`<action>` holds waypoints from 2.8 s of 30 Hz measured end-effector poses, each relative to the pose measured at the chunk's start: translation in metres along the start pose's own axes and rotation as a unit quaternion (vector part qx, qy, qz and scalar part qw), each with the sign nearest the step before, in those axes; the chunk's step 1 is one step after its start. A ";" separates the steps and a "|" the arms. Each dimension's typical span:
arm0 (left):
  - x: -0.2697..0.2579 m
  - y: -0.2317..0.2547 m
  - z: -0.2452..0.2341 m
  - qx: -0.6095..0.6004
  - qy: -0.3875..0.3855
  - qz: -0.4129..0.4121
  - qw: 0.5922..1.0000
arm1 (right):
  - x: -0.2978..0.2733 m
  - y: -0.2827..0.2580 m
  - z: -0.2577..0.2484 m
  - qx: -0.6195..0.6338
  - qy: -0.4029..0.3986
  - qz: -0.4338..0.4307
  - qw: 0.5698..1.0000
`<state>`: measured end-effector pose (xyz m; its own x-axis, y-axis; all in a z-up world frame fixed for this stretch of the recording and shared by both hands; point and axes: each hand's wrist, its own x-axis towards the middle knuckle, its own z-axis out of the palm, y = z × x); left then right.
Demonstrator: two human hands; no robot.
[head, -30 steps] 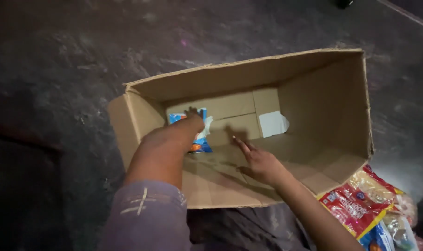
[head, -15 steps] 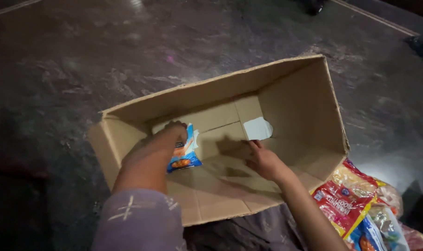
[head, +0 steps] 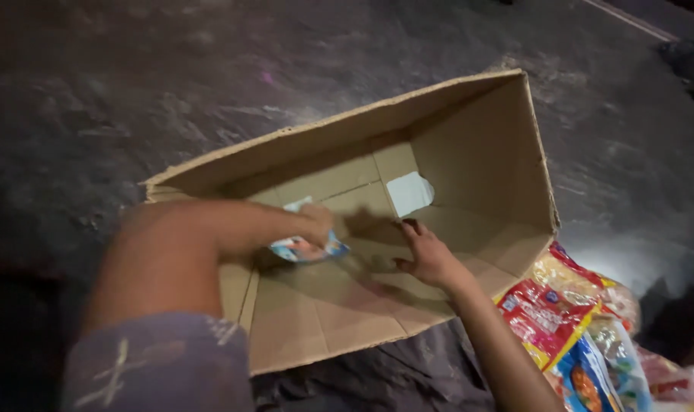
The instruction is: Sorting grocery snacks and weighing coconut shells on a digital scale on the floor.
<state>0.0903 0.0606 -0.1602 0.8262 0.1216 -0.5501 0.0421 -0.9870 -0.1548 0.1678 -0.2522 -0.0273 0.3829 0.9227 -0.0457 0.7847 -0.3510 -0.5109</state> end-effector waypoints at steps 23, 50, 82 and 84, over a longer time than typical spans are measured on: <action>-0.269 0.169 -0.251 -0.163 0.450 0.213 0.852 | -0.168 0.008 -0.054 0.462 0.513 0.119 0.714; -0.009 0.490 -0.119 -0.064 0.358 0.167 0.917 | -0.261 0.238 0.085 0.482 0.541 0.212 0.656; -0.068 0.420 -0.051 -0.239 0.567 0.293 0.732 | -0.302 0.093 0.039 -0.012 0.541 0.309 0.782; -0.074 0.415 -0.059 -0.233 0.575 0.286 0.730 | -0.332 0.053 0.003 0.033 0.532 0.335 0.777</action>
<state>0.0797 -0.3646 -0.1356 0.6974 -0.2293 0.6790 -0.5298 -0.8030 0.2730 0.0805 -0.5765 -0.0417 0.9088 -0.1298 0.3966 0.2221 -0.6541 -0.7231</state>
